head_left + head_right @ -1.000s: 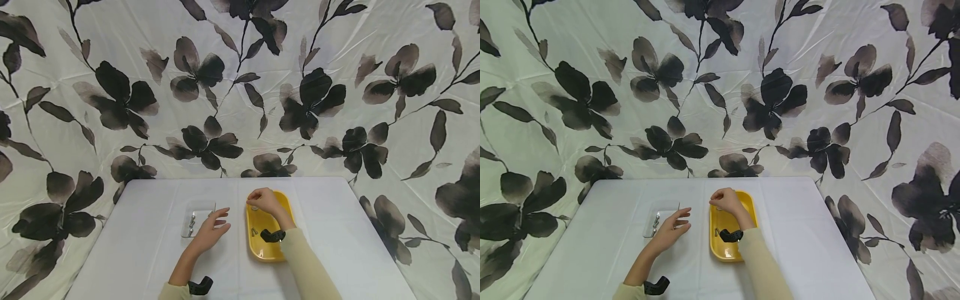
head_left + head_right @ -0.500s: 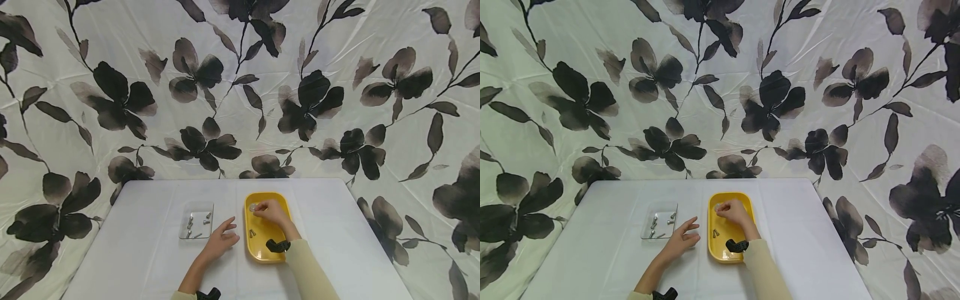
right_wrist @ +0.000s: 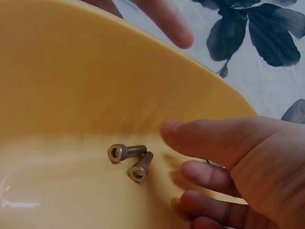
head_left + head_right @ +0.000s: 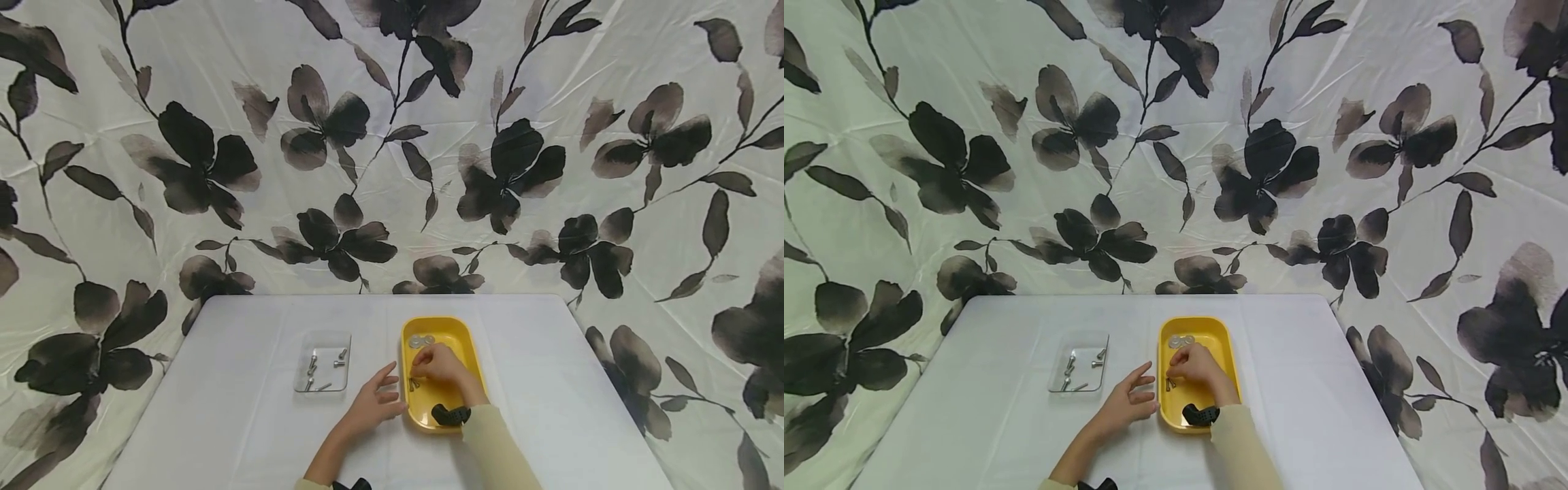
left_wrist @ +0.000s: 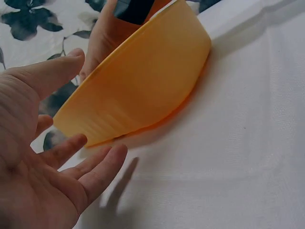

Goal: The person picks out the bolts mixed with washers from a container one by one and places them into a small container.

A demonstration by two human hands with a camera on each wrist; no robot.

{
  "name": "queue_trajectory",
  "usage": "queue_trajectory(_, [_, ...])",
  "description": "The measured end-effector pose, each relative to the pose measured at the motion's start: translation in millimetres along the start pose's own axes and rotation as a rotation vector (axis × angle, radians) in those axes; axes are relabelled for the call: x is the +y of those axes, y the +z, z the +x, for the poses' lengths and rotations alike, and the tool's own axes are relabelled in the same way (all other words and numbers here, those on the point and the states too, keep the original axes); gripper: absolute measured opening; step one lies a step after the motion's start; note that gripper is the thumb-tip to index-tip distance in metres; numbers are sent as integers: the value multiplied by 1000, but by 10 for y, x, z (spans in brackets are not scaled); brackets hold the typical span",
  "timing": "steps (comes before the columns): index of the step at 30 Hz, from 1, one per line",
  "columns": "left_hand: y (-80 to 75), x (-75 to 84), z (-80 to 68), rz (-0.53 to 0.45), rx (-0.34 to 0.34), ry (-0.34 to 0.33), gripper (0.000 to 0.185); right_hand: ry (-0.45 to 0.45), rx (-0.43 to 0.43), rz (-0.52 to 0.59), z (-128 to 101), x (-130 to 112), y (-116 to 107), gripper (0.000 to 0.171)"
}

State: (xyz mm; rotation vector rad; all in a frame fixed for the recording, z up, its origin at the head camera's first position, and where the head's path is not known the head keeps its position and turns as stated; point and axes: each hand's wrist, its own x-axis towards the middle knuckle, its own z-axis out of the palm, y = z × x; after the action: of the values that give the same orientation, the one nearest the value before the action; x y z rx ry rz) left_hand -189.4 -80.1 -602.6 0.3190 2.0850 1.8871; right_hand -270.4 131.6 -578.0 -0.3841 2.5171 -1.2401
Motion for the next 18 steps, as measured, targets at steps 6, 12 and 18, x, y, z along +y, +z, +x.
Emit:
queue_trajectory(6, [92, -38, -2, 28, -39, 38, 93, 49, -58, -11, -52, 4, -17, 20])
queue_trajectory(12, [152, 27, -17, 37, -45, 22, 93, 79, -70, -42, -76, 31, -23, 27])
queue_trajectory(18, [212, 53, -28, -56, -14, 3, 94, 92, -52, -48, -52, 68, -9, 18])
